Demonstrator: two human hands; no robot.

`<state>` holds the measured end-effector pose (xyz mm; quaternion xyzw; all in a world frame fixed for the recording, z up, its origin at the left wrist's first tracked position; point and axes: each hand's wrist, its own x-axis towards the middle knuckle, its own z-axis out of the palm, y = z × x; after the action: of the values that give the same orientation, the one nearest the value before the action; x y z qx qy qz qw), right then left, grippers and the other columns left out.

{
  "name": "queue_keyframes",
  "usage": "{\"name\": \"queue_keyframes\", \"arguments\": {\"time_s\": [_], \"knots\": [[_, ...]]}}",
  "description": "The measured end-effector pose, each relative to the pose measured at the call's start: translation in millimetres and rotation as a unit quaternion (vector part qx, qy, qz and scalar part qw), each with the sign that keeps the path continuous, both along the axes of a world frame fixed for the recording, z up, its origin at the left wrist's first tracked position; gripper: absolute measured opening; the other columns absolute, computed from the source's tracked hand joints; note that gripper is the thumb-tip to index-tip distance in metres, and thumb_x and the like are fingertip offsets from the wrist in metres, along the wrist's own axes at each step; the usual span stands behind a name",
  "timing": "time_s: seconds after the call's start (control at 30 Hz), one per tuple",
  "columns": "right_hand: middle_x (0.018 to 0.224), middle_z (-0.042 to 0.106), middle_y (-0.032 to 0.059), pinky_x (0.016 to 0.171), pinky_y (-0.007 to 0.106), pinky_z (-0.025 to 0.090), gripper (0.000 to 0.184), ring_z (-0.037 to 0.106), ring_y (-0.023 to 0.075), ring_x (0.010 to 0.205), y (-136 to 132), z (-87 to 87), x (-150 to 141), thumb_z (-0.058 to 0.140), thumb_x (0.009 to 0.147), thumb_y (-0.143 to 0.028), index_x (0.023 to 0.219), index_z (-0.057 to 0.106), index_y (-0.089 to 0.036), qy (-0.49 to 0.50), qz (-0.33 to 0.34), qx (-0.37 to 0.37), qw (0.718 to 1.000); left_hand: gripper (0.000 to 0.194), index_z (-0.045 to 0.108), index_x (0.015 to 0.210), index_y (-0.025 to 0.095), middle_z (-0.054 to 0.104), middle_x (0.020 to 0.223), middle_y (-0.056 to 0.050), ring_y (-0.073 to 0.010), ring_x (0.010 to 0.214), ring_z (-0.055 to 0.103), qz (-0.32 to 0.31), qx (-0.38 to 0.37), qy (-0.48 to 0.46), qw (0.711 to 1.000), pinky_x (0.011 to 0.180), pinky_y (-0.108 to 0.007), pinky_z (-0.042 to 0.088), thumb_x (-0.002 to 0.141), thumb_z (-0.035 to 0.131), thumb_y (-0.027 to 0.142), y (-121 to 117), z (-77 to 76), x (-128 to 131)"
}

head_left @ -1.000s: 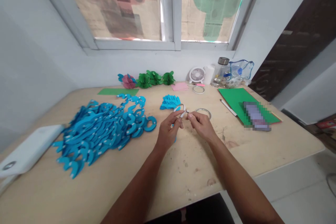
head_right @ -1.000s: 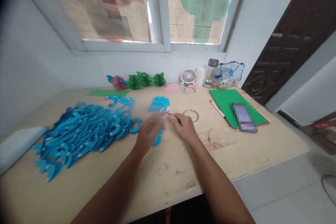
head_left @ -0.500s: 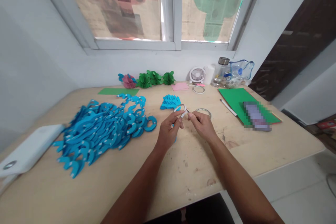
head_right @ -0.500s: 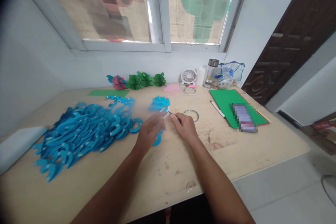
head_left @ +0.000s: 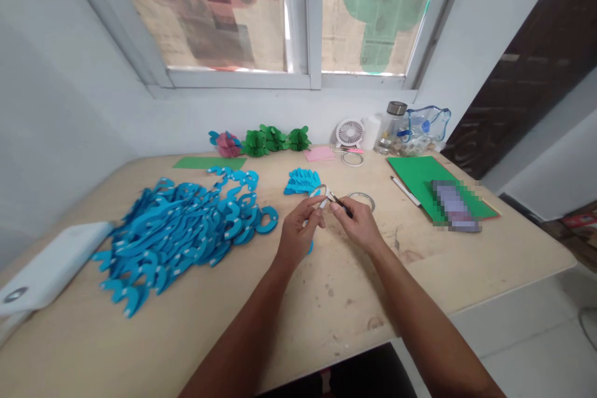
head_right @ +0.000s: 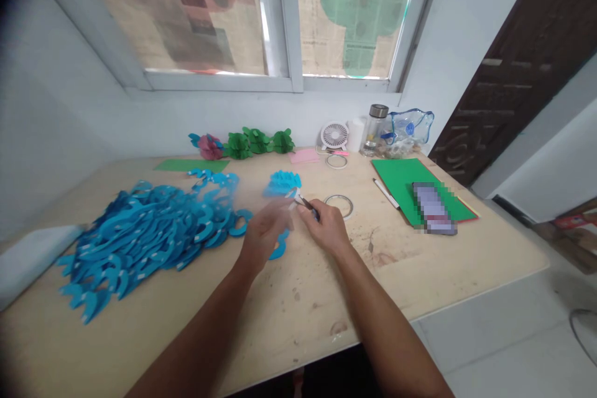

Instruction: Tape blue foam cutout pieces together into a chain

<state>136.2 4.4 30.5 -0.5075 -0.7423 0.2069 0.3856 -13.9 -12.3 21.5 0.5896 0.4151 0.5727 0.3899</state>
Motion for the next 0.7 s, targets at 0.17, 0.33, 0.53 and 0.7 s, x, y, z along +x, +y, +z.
{"name": "queue_keyframes", "arguments": {"time_s": [0.17,0.33,0.53,0.7], "knots": [[0.055,0.047,-0.0024,0.053,0.021,0.029,0.036,0.044,0.0107,0.056,-0.5,0.6,-1.0,0.041,0.085,-0.045,0.07,0.057,-0.017,-0.002,0.007,-0.006,1.0,0.026,0.063,0.098,0.018,0.055,0.055,0.003,-0.0094,0.049,0.048,-0.009,-0.02,-0.02,1.0,0.047,-0.021,0.037,0.077,0.055,0.031,-3.8,3.2,2.7],[0.059,0.051,-0.0007,0.055,0.021,0.031,0.035,0.048,0.0118,0.059,-0.4,1.0,-0.8,0.039,0.086,-0.044,0.073,0.059,-0.017,0.012,0.017,-0.014,1.0,0.026,0.063,0.099,0.018,0.055,0.055,0.003,-0.0093,0.049,0.048,-0.014,-0.017,-0.014,1.0,0.047,-0.021,0.036,0.077,0.055,0.029,-4.7,4.1,2.7],[0.056,0.05,-0.0009,0.054,0.021,0.031,0.037,0.049,0.012,0.057,-0.9,0.6,-1.9,0.04,0.086,-0.045,0.07,0.059,-0.017,0.013,0.004,-0.017,1.0,0.026,0.063,0.1,0.019,0.055,0.055,0.003,-0.0092,0.049,0.047,-0.014,-0.014,-0.008,1.0,0.048,-0.021,0.037,0.077,0.055,0.028,-3.7,2.4,2.2],[0.052,0.044,-0.0036,0.051,0.021,0.028,0.034,0.043,0.0102,0.052,-2.0,0.7,-2.3,0.044,0.083,-0.046,0.067,0.055,-0.018,0.005,-0.011,-0.001,1.0,0.027,0.063,0.099,0.018,0.056,0.055,0.002,-0.01,0.049,0.047,-0.009,-0.01,-0.023,1.0,0.047,-0.021,0.037,0.076,0.056,0.031,1.0,-3.7,1.5]]}}
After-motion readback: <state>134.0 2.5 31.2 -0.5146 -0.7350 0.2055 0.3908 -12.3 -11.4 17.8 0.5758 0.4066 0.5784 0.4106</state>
